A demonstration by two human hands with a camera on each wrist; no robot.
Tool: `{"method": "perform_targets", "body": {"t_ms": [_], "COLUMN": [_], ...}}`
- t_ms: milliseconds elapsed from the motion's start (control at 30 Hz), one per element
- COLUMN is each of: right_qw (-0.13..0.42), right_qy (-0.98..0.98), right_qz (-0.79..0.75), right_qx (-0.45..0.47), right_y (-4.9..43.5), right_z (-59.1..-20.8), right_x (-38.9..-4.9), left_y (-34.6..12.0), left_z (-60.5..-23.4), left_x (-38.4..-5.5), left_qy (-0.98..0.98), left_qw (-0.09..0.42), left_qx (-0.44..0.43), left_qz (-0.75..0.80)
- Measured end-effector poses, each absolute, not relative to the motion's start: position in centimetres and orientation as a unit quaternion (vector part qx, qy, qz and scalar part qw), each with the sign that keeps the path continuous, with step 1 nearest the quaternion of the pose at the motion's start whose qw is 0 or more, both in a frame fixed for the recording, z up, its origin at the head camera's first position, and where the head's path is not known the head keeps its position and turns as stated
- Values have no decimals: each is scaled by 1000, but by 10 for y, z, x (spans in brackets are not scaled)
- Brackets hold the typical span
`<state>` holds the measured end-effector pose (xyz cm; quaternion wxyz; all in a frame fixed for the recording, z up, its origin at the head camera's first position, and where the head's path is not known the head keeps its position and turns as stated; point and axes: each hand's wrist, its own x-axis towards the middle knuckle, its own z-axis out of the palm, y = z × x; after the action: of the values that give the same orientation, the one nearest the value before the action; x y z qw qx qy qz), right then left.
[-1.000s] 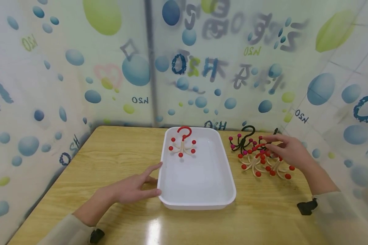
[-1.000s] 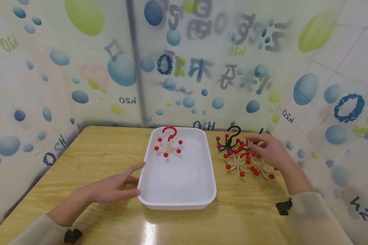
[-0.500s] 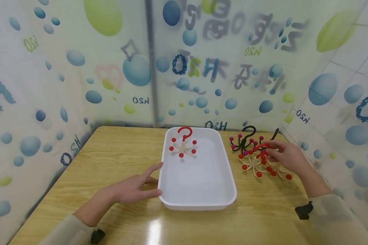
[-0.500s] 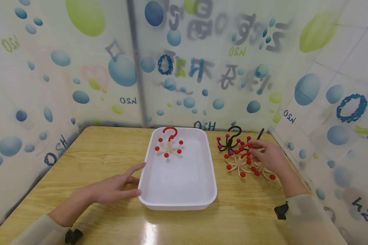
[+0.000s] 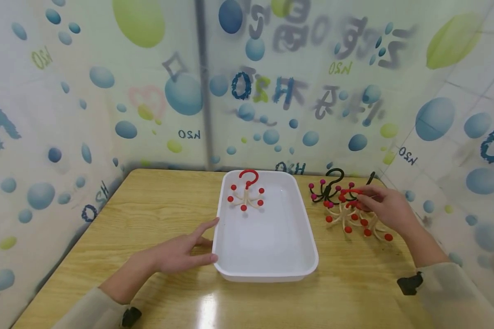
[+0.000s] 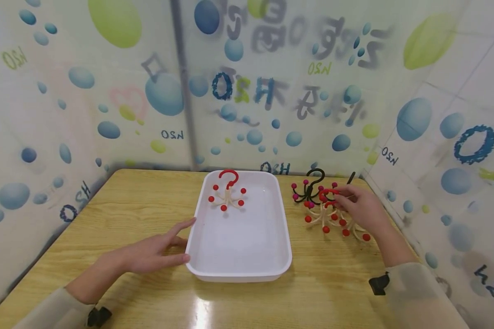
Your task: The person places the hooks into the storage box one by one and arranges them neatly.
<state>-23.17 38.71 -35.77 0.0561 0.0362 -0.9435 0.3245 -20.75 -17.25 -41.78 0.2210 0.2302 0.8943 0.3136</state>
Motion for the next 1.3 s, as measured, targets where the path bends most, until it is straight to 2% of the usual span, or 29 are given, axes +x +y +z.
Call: {"method": "perform_targets", "body": {"t_ms": [567, 833, 1300], "right_qw": [133, 136, 110], "right_qy": [-933, -921, -888], "right_qz": [325, 356, 427], "right_qx": [75, 77, 130], "right_y": [345, 307, 252], "right_z": [-325, -309, -309], "right_x": [-226, -236, -287], "left_y": [-173, -174, -174], "left_z": [-415, -415, -417], "left_x": [-207, -207, -208], "left_qy": [889, 891, 891], "left_qw": [220, 215, 207], "left_qx": [241, 244, 254], "left_qz": [320, 318, 314]}}
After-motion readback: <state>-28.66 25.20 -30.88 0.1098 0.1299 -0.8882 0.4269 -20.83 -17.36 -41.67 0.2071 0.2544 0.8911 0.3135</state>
